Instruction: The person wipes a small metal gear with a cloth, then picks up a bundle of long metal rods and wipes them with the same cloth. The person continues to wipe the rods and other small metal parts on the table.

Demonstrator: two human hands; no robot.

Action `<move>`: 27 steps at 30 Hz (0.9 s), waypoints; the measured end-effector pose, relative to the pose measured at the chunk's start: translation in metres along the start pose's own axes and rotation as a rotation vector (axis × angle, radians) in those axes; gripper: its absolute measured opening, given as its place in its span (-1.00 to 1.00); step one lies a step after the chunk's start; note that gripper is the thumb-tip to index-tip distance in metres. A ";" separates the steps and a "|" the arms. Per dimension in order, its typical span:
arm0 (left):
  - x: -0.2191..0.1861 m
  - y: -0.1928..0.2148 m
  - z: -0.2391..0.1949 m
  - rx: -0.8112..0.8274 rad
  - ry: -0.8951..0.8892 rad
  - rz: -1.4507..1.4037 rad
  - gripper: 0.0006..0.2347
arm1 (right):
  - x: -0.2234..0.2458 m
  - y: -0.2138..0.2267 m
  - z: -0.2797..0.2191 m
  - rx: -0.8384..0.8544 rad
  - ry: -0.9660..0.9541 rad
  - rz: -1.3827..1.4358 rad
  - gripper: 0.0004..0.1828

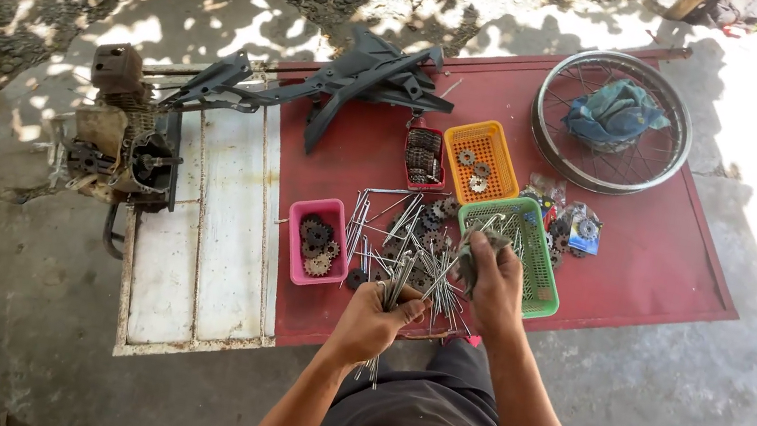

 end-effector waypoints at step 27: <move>0.031 -0.055 0.039 -0.009 0.116 0.083 -0.94 | 0.022 0.053 0.041 0.255 -0.116 0.036 -0.69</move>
Point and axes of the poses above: each hand's wrist, its own z-axis towards the middle knuckle, its own y-axis out of the back of the hand, x = y × z, the point moved 9 cm from there along z, towards the middle knuckle, and after that the axes turned 9 degrees about x, right-handed, at the moved point
